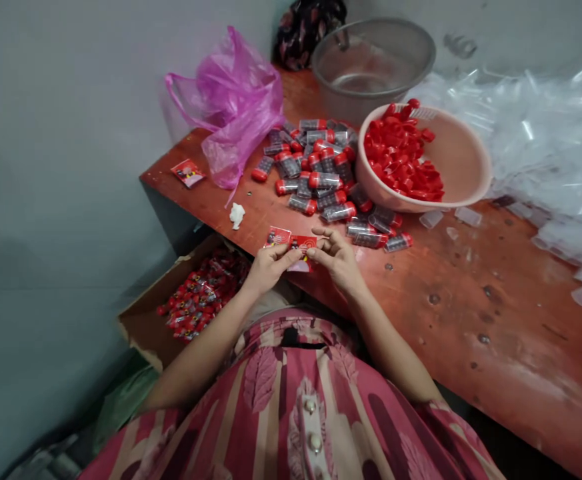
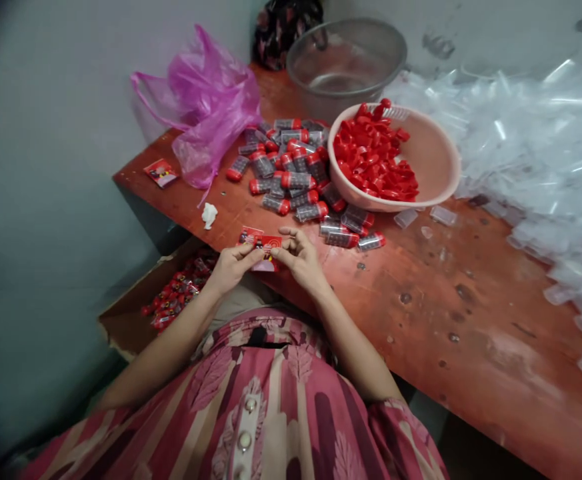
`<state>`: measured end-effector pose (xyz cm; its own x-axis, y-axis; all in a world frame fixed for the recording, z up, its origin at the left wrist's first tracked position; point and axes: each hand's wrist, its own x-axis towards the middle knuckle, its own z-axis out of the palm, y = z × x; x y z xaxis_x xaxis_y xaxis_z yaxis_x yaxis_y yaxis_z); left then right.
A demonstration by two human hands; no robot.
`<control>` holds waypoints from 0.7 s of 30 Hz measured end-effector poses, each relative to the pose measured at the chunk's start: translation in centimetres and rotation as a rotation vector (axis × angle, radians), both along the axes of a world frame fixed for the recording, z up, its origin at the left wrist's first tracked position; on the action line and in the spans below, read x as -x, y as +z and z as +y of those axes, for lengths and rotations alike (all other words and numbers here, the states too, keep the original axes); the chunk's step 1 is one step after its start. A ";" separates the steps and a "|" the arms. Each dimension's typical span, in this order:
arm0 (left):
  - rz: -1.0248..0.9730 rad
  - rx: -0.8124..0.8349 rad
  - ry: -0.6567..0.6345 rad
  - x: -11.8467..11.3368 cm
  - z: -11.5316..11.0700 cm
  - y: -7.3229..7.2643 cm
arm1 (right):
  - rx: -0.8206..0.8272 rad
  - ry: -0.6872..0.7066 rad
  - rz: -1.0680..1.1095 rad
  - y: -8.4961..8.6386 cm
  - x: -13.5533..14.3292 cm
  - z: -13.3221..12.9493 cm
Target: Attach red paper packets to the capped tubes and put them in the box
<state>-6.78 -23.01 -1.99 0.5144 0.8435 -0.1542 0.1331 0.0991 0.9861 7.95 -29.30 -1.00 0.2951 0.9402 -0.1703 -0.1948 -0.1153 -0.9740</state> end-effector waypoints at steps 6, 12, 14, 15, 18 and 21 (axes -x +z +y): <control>-0.043 0.332 0.052 -0.9 -0.7 -0.2 | 0.429 -0.171 -1.063 2.3 -3.3 -1.6; -0.202 0.629 0.148 -1.8 -1.6 0.2 | 0.956 -0.070 -1.409 3.9 -5.8 -2.0; -0.269 0.703 0.182 -1.9 -1.6 0.4 | 0.972 -0.031 -1.423 3.8 -5.9 -2.4; -0.310 0.736 0.208 -1.9 -1.5 0.5 | 0.972 -0.025 -1.426 3.7 -5.9 -2.8; -0.450 0.819 0.303 -1.8 -1.2 0.6 | 0.969 -0.019 -1.429 3.6 -6.1 -4.4; -0.560 0.878 0.378 -1.9 -1.1 0.7 | 0.851 -0.083 -1.365 3.2 -6.4 -6.3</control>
